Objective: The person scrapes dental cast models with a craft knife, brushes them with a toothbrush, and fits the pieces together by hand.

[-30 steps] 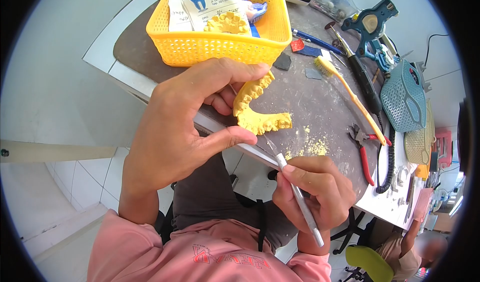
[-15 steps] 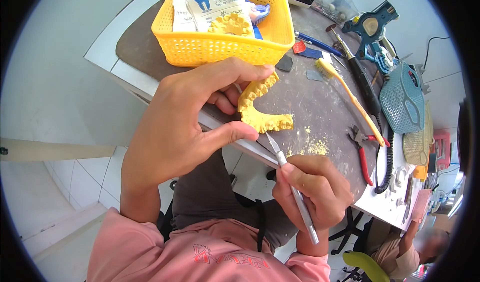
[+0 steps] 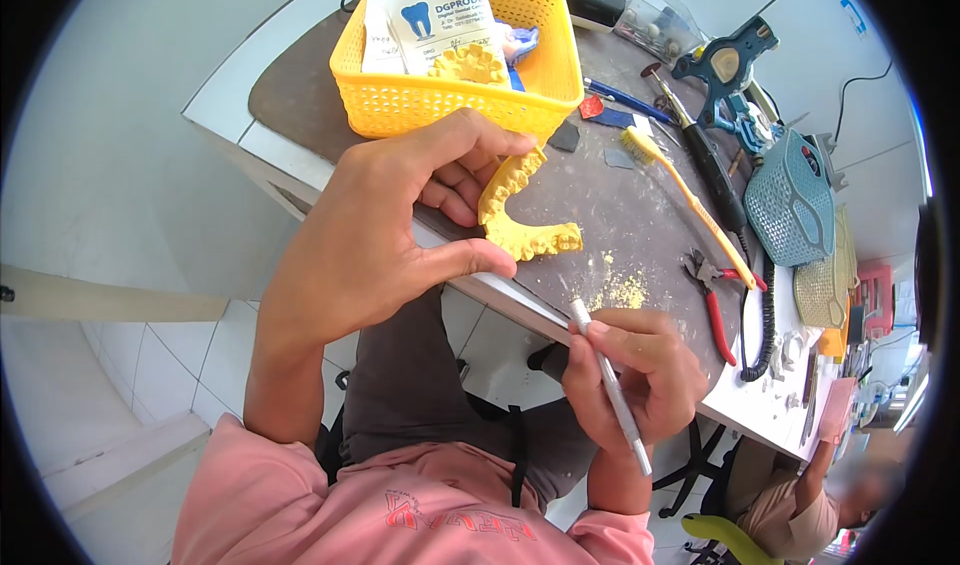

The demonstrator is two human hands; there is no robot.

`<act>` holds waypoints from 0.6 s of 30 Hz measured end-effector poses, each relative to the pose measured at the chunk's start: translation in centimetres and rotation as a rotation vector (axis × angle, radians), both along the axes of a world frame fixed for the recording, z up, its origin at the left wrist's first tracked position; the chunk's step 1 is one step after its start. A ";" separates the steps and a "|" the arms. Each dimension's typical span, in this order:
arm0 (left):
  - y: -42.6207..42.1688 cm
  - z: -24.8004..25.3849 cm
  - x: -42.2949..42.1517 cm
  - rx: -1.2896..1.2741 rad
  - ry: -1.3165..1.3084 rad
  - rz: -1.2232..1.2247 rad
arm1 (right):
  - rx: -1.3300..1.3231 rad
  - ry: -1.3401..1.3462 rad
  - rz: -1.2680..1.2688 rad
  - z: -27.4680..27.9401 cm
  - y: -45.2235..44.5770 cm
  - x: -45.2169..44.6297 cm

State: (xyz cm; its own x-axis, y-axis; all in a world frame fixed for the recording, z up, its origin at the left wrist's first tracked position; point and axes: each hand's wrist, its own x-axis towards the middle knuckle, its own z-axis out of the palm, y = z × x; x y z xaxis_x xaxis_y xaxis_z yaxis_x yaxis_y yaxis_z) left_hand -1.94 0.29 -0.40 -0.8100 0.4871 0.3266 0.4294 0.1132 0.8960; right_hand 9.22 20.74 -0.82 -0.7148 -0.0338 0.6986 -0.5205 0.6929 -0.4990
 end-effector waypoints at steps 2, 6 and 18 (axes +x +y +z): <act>0.0 0.0 0.0 -0.018 0.017 0.025 | 0.014 -0.002 0.026 0.0 -0.1 -0.1; 0.4 0.4 0.4 0.004 0.008 0.057 | 0.057 -0.003 0.073 0.0 -0.1 -0.3; 0.4 0.1 0.3 -0.053 0.080 0.080 | 0.076 -0.037 0.028 0.1 -0.2 -0.2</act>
State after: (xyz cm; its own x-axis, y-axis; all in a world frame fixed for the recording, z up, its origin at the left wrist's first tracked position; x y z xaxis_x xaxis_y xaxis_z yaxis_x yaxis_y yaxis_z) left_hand -1.69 0.69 -0.33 -0.8192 0.4402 0.3675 0.4872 0.1961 0.8510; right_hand 9.05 20.50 -0.77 -0.7379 -0.1064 0.6665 -0.5228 0.7146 -0.4647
